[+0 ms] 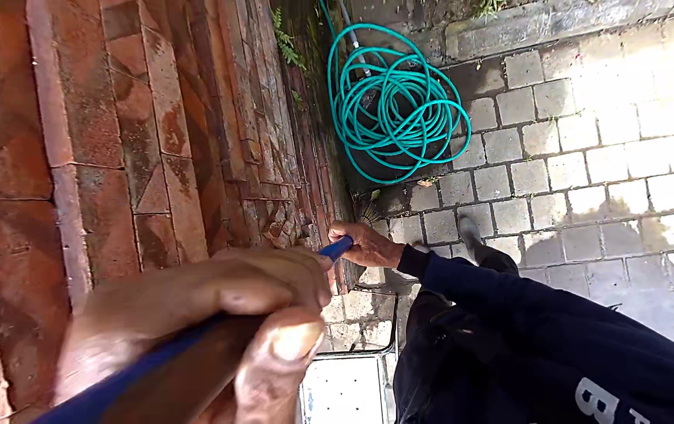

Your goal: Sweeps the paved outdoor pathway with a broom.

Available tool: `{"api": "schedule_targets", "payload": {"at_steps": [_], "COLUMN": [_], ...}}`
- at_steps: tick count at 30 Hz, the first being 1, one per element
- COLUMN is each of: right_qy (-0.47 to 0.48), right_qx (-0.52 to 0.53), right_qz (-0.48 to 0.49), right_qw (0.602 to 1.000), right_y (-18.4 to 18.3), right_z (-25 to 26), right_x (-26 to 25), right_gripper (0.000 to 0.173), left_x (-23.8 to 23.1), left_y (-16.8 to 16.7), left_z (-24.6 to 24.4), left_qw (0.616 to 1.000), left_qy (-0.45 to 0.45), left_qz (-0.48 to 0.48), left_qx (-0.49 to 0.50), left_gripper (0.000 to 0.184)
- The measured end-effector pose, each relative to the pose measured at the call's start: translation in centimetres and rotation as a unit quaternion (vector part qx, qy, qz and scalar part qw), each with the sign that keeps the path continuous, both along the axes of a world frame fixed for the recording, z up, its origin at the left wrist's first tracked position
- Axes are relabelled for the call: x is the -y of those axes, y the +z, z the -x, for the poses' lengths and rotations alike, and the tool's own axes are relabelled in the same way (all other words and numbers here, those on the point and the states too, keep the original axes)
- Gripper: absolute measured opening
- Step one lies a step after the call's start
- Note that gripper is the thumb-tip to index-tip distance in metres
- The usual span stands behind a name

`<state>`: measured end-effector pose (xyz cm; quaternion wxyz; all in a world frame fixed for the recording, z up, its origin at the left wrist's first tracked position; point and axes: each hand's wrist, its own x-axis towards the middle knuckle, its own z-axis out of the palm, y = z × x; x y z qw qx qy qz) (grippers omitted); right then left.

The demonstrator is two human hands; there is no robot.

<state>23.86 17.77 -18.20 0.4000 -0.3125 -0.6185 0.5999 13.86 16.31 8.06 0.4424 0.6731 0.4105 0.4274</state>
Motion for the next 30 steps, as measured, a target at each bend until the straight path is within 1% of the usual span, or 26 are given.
{"api": "schedule_targets", "payload": {"at_steps": [2, 3, 4, 5, 6, 8, 9, 10, 12, 14, 15, 17, 18, 19, 20, 21, 22, 23, 24, 26, 27, 28, 29, 30], "right_qy": [-0.006, -0.014, 0.002, -0.001, -0.031, -0.091, -0.103, -0.102, -0.093, -0.072, -0.057, -0.027, -0.007, 0.005, -0.003, -0.03, -0.069, -0.103, -0.127, -0.201, -0.253, -0.307, -0.348, -0.374], "right_qx": [0.015, 0.05, 0.109, 0.145, 0.154, 0.109, 0.092, 0.087, 0.075, 0.057, 0.045, 0.043, 0.063, 0.101, 0.135, 0.132, 0.125, 0.131, 0.167, 0.265, 0.308, 0.351, 0.384, 0.405], "right_qz": [-0.009, -0.005, 0.069, 0.124, 0.134, 0.084, 0.064, 0.053, 0.041, 0.034, 0.029, 0.035, 0.064, 0.115, 0.175, 0.138, 0.082, 0.05, 0.035, 0.001, -0.021, -0.034, -0.03, -0.016], "right_qw": [1.0, 0.999, 0.992, 0.982, 0.978, 0.986, 0.988, 0.99, 0.992, 0.995, 0.997, 0.998, 0.996, 0.988, 0.975, 0.981, 0.986, 0.985, 0.977, 0.943, 0.917, 0.884, 0.855, 0.834], "right_y": [-1.6, -1.8, 0.0, 1.0, 0.4, -2.5, -3.0, -2.9, -1.5, -0.2, 0.0, -0.2, -0.1, 0.4, 0.9, -1.7, -5.0, -6.6, -6.1, -4.0, -3.5, -3.2, -2.8, -2.2], "right_z": [-0.9, -1.9, -3.5, -4.7, -5.4, -5.9, -5.9, -5.9, -5.5, -4.9, -4.7, -5.1, -6.0, -7.4, -9.0, -10.9, -12.8, -15.4, -18.6, -24.6, -27.0, -29.2, -31.2, -33.0], "right_x": [-0.1, 0.0, 0.2, 0.2, 0.3, 1.3, 1.8, 2.1, 2.7, 3.1, 3.1, 3.0, 2.7, 2.4, 2.1, 2.6, 3.3, 3.9, 4.5, 6.1, 6.8, 7.4, 8.0, 8.5], "right_gripper": [0.021, 0.023, 0.024, 0.023, 0.02, 0.015, 0.015, 0.016, 0.017, 0.018, 0.019, 0.021, 0.022, 0.021, 0.019, 0.018, 0.02, 0.022, 0.021, 0.014, 0.01, 0.011, 0.013, 0.014], "left_x": [-0.1, -0.3, -0.5, -0.6, -0.7, -0.1, 0.2, 0.4, 0.2, 0.0, 0.0, 0.6, 0.8, 0.8, 0.8, 0.9, 1.1, 1.2, 1.2, 0.8, 0.4, -0.1, -0.5, -0.7], "left_y": [-1.5, -2.4, -3.0, -3.5, -3.6, -3.3, -2.8, -2.1, -0.5, 1.2, 1.5, 0.3, -1.0, -2.3, -3.4, -4.1, -4.6, -4.6, -4.5, -4.2, -4.2, -4.4, -4.6, -4.7], "left_z": [-2.6, -3.4, -4.0, -4.3, -4.5, -4.7, -4.8, -4.7, -4.3, -4.2, -4.6, -6.1, -7.2, -8.6, -10.2, -11.8, -13.1, -14.2, -15.0, -16.0, -16.4, -16.9, -17.7, -18.8], "left_qw": [0.999, 0.998, 0.996, 0.995, 0.993, 0.992, 0.992, 0.992, 0.99, 0.988, 0.987, 0.987, 0.985, 0.98, 0.972, 0.964, 0.957, 0.95, 0.946, 0.942, 0.94, 0.937, 0.933, 0.928], "left_qy": [-0.027, -0.054, -0.079, -0.096, -0.109, -0.122, -0.125, -0.129, -0.141, -0.149, -0.152, -0.151, -0.155, -0.177, -0.207, -0.241, -0.275, -0.306, -0.325, -0.328, -0.323, -0.326, -0.334, -0.346], "left_qz": [-0.008, -0.004, 0.008, 0.014, 0.017, 0.01, 0.008, 0.005, 0.017, 0.042, 0.044, 0.022, 0.004, -0.008, -0.013, -0.009, -0.003, 0.0, -0.003, 0.014, 0.032, 0.048, 0.056, 0.052], "left_qx": [-0.021, -0.027, -0.033, -0.036, -0.034, -0.028, -0.019, -0.011, -0.001, -0.018, -0.031, -0.052, -0.07, -0.091, -0.11, -0.113, -0.094, -0.06, -0.017, 0.072, 0.104, 0.116, 0.123, 0.128], "left_gripper": [0.008, 0.003, 0.004, 0.004, 0.003, 0.006, 0.008, 0.009, 0.014, 0.02, 0.02, 0.011, 0.009, 0.011, 0.014, 0.015, 0.017, 0.018, 0.019, 0.02, 0.016, 0.014, 0.013, 0.013]}}
